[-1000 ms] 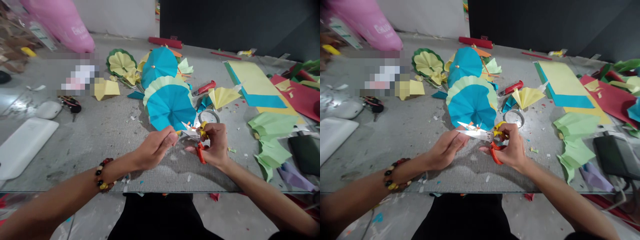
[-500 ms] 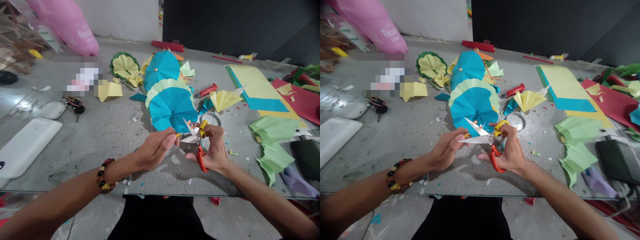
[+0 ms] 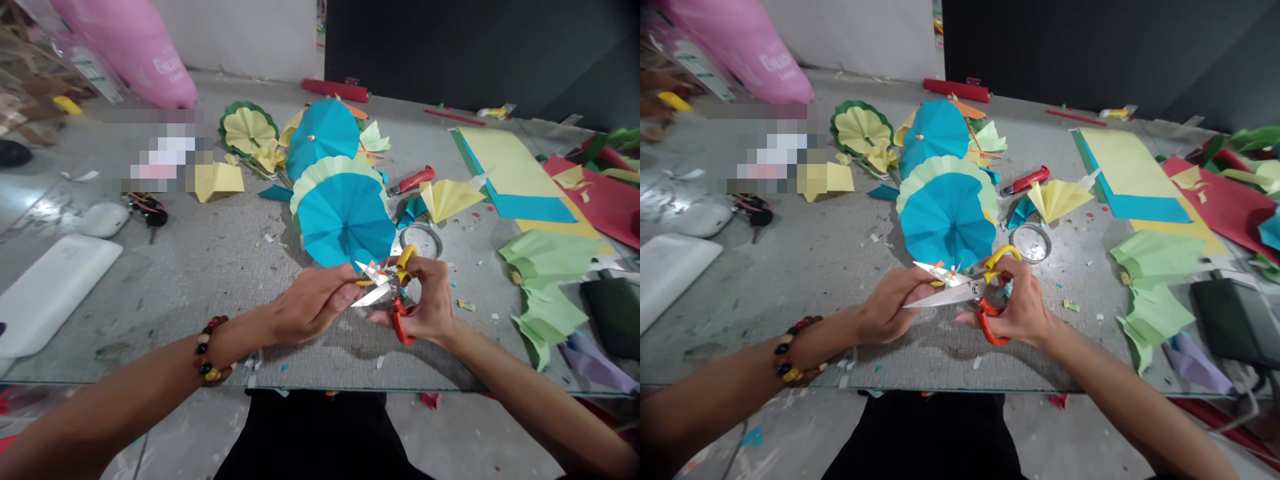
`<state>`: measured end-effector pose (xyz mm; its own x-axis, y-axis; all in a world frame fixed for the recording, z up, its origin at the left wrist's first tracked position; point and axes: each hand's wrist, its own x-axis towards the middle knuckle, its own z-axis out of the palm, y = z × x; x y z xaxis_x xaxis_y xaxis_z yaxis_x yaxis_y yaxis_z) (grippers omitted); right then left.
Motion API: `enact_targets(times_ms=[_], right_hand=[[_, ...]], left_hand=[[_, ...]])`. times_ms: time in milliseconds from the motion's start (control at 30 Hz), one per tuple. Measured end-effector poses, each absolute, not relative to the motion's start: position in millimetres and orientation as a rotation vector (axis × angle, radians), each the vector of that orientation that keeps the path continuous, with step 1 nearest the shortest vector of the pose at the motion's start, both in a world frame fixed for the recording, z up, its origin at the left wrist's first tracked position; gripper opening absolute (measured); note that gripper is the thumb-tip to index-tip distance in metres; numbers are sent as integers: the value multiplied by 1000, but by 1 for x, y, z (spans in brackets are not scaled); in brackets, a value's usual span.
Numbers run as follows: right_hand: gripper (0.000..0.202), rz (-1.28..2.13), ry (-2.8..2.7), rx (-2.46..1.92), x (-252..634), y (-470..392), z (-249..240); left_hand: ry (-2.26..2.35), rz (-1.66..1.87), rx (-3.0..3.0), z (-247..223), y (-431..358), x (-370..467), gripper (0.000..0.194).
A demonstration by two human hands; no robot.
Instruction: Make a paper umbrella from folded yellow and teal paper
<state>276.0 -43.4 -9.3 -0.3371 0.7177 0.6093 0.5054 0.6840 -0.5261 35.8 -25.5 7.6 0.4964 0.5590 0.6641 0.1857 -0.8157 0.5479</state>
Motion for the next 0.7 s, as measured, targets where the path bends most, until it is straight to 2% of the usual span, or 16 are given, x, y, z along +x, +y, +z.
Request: enact_targets(times_ms=[700], right_hand=[[70,263,-2007,-1021,277,-46,-8]], left_hand=[[618,1280,2485,11,-24,36,35]])
